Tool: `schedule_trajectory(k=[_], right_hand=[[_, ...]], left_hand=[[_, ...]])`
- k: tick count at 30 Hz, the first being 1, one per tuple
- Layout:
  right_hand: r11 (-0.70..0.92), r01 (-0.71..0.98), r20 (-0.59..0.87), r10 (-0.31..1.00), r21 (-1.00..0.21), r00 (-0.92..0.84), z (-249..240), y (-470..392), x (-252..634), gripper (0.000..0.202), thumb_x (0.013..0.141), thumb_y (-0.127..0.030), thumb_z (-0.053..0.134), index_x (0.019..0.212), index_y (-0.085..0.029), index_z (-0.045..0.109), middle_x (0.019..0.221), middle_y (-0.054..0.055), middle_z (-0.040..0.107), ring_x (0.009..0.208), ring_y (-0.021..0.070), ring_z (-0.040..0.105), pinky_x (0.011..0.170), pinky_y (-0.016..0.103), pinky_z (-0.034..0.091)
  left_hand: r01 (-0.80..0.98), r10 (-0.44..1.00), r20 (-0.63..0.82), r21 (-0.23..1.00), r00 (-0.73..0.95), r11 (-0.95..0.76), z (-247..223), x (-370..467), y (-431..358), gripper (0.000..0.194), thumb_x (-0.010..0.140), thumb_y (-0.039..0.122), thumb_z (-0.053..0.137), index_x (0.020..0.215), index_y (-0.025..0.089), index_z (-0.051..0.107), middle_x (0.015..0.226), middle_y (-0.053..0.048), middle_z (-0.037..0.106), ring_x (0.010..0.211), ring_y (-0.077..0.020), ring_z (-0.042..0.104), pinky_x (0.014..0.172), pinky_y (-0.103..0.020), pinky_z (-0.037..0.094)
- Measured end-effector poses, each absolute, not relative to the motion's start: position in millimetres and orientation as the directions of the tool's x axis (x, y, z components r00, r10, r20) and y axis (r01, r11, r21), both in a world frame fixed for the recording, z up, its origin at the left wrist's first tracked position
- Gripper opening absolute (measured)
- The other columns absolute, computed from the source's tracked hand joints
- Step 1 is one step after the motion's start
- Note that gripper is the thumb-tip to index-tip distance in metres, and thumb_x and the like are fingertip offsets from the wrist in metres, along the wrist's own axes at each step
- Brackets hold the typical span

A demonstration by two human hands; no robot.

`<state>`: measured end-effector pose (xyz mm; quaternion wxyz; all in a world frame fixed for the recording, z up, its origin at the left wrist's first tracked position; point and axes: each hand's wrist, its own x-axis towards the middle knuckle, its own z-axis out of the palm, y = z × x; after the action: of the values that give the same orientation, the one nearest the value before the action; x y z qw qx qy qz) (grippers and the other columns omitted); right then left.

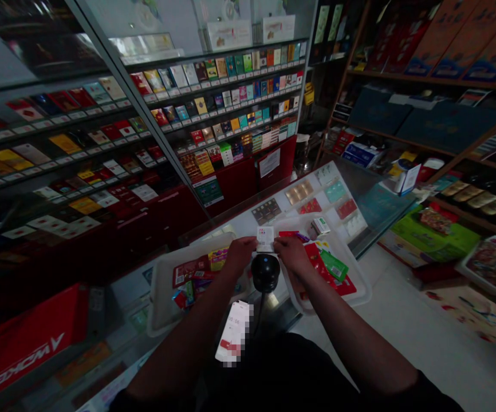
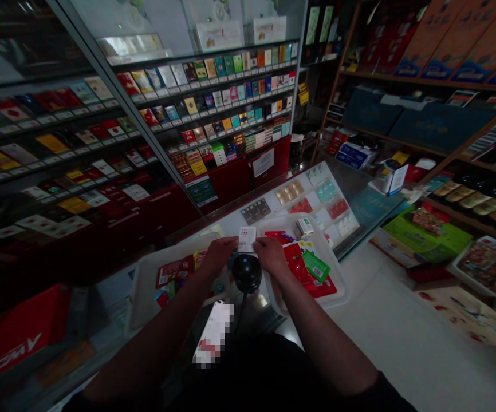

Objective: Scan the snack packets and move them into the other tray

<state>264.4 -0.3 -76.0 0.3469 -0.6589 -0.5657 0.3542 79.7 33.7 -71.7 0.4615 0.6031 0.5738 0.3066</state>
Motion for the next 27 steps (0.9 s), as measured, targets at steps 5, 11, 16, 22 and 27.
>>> schedule_trajectory(k=[5, 11, 16, 22, 27], right_hand=[[-0.154, 0.524, -0.107, 0.987, -0.838, 0.119, -78.9, -2.2, 261.7, 0.023, 0.086, -0.027, 0.057, 0.081, -0.018, 0.078, 0.084, 0.005, 0.076, 0.075, 0.0177, 0.065, 0.07, 0.026, 0.044], [-0.106, 0.598, -0.076, 0.994, -0.795, 0.076, -80.6, -2.1, 262.5, 0.026, 0.089, -0.027, 0.054, 0.083, -0.018, 0.078, 0.09, 0.008, 0.077, 0.085, 0.0197, 0.067, 0.076, 0.027, 0.045], [-0.176, 0.548, -0.116, 0.983, -0.818, 0.143, -87.7, 1.0, 261.9, 0.023, 0.086, -0.028, 0.057, 0.085, -0.018, 0.078, 0.089, 0.007, 0.077, 0.08, 0.0199, 0.067, 0.074, 0.028, 0.046], [-0.176, 0.511, -0.096, 0.979, -0.841, 0.18, -90.1, 2.0, 262.0, 0.023, 0.084, -0.029, 0.059, 0.091, -0.02, 0.078, 0.091, 0.006, 0.077, 0.082, 0.0204, 0.068, 0.077, 0.03, 0.048], [-0.188, 0.355, -0.08, 0.952, -0.916, 0.296, -77.6, -2.9, 269.2, 0.026, 0.079, -0.029, 0.062, 0.098, -0.02, 0.078, 0.096, 0.005, 0.078, 0.084, 0.0202, 0.07, 0.081, 0.031, 0.051]], left_hand=[[0.452, 0.97, -0.178, 0.888, 0.163, 0.087, -78.1, 79.9, 34.4, 0.037, 0.086, 0.038, 0.054, 0.099, 0.014, 0.078, 0.101, -0.009, 0.078, 0.094, -0.0227, 0.068, 0.086, -0.033, 0.05], [0.547, 0.955, -0.109, 0.835, 0.276, -0.063, -71.1, 80.9, 35.9, 0.039, 0.09, 0.038, 0.045, 0.081, 0.015, 0.076, 0.092, -0.01, 0.077, 0.089, -0.023, 0.066, 0.087, -0.033, 0.047], [0.464, 0.96, -0.152, 0.885, 0.234, 0.027, -75.6, 82.5, 34.0, 0.04, 0.089, 0.043, 0.047, 0.085, 0.015, 0.076, 0.086, -0.008, 0.076, 0.082, -0.0219, 0.066, 0.077, -0.031, 0.048], [0.433, 0.964, -0.159, 0.9, 0.214, 0.053, -76.6, 86.1, 34.8, 0.04, 0.089, 0.042, 0.05, 0.095, 0.014, 0.078, 0.093, -0.008, 0.078, 0.086, -0.0225, 0.067, 0.081, -0.033, 0.05], [0.48, 0.962, -0.056, 0.874, 0.266, -0.082, -59.2, 95.6, 29.3, 0.037, 0.093, 0.037, 0.049, 0.105, 0.019, 0.078, 0.106, -0.007, 0.078, 0.097, -0.0228, 0.069, 0.089, -0.033, 0.05]])
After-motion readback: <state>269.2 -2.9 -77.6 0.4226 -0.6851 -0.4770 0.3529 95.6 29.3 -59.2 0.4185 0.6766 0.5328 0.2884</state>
